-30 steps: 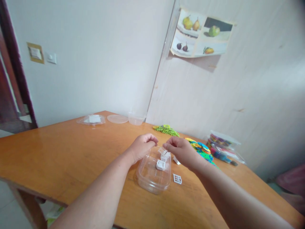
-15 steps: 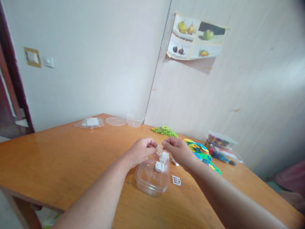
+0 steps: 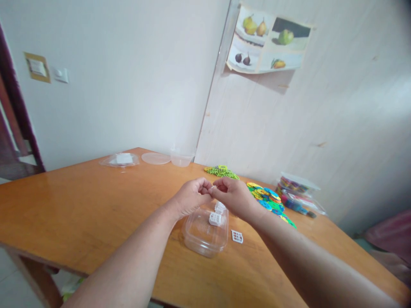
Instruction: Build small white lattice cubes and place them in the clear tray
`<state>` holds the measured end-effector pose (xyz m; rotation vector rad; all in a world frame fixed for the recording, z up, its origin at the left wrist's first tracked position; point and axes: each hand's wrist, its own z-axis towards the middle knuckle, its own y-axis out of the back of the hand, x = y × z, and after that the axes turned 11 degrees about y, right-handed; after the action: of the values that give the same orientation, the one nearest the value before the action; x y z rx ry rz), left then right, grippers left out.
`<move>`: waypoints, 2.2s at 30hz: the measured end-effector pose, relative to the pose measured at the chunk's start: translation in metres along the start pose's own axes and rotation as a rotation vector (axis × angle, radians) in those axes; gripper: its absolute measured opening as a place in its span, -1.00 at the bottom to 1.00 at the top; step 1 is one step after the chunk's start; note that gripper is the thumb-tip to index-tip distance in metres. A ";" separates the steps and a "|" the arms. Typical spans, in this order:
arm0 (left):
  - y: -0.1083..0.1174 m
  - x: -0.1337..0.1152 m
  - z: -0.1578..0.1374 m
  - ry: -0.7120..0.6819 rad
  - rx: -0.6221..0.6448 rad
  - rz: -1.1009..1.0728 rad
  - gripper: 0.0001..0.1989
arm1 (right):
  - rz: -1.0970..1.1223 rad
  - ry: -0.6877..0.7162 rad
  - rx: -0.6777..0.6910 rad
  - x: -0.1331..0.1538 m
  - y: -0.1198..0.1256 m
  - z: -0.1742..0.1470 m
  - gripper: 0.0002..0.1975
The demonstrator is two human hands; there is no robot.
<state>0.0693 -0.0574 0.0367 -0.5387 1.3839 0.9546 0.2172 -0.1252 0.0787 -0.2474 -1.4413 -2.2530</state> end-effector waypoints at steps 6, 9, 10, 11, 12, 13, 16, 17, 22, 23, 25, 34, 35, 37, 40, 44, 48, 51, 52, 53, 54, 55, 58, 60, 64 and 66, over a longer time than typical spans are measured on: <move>0.004 0.005 0.003 -0.029 -0.018 0.022 -0.84 | -0.108 0.042 0.129 -0.002 0.010 -0.002 -0.75; 0.009 0.009 0.008 -0.003 -0.183 0.088 -0.87 | -0.219 0.103 0.300 0.001 0.018 -0.003 -0.70; 0.010 0.010 0.009 0.007 -0.212 0.105 -0.87 | -0.267 0.138 0.371 0.003 0.019 -0.003 -0.70; 0.011 0.011 0.010 0.016 -0.228 0.123 -0.87 | -0.317 0.173 0.437 0.005 0.020 -0.003 -0.71; 0.011 0.013 0.011 0.019 -0.232 0.140 -0.87 | -0.370 0.203 0.490 0.007 0.021 -0.003 -0.72; 0.011 0.014 0.011 0.019 -0.234 0.156 -0.87 | -0.418 0.226 0.532 0.010 0.021 -0.002 -0.73; 0.010 0.018 0.012 0.008 -0.239 0.199 -0.86 | -0.522 0.265 0.605 0.015 0.017 -0.001 -0.71; 0.009 0.019 0.012 0.002 -0.242 0.207 -0.86 | -0.543 0.272 0.624 0.016 0.016 0.000 -0.71; 0.009 0.023 0.016 -0.019 -0.256 0.246 -0.85 | -0.586 0.308 0.695 0.013 0.011 0.003 -0.62; 0.009 0.024 0.016 -0.020 -0.259 0.258 -0.85 | -0.594 0.317 0.707 0.012 0.010 0.003 -0.58; 0.009 0.025 0.017 -0.021 -0.259 0.276 -0.85 | -0.612 0.339 0.725 0.011 0.009 0.004 -0.49; 0.008 0.020 0.012 -0.002 -0.253 0.331 -0.84 | -0.726 0.459 0.761 0.012 -0.008 0.004 -0.55; 0.008 0.020 0.012 -0.007 -0.255 0.331 -0.84 | -0.729 0.465 0.757 0.012 -0.009 0.004 -0.57; 0.007 0.020 0.012 -0.008 -0.250 0.328 -0.83 | -0.738 0.477 0.752 0.011 -0.012 0.006 -0.58; 0.006 0.022 0.013 0.001 -0.247 0.326 -0.83 | -0.753 0.498 0.778 0.011 -0.016 0.009 -0.58; 0.006 0.023 0.013 0.013 -0.253 0.314 -0.81 | -0.742 0.494 0.786 0.012 -0.023 0.010 -0.63; 0.005 0.023 0.013 0.019 -0.261 0.324 -0.79 | -0.722 0.477 0.816 0.015 -0.027 0.010 -0.69; 0.005 0.024 0.013 0.023 -0.262 0.334 -0.80 | -0.726 0.465 0.845 0.018 -0.028 0.011 -0.73; 0.004 0.024 0.013 0.027 -0.261 0.337 -0.80 | -0.722 0.463 0.855 0.018 -0.028 0.011 -0.73; 0.004 0.025 0.014 0.032 -0.261 0.340 -0.80 | -0.716 0.460 0.863 0.019 -0.028 0.011 -0.74; 0.004 0.025 0.014 0.039 -0.262 0.341 -0.80 | -0.711 0.459 0.872 0.019 -0.028 0.011 -0.74; 0.003 0.025 0.014 0.046 -0.264 0.339 -0.80 | -0.707 0.458 0.876 0.019 -0.029 0.010 -0.74; 0.003 0.026 0.015 0.071 -0.278 0.301 -0.81 | -0.716 0.429 0.862 0.019 -0.033 0.010 -0.71; 0.003 0.026 0.016 0.086 -0.297 0.264 -0.82 | -0.724 0.400 0.830 0.019 -0.037 0.009 -0.67; 0.005 0.026 0.016 0.121 -0.329 0.227 -0.85 | -0.724 0.395 0.732 0.016 -0.044 0.009 -0.64; 0.005 0.027 0.016 0.136 -0.333 0.221 -0.85 | -0.710 0.401 0.690 0.014 -0.046 0.009 -0.65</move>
<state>0.0724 -0.0348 0.0147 -0.7201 1.4344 1.3628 0.1823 -0.1049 0.0504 1.0071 -2.1538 -1.9063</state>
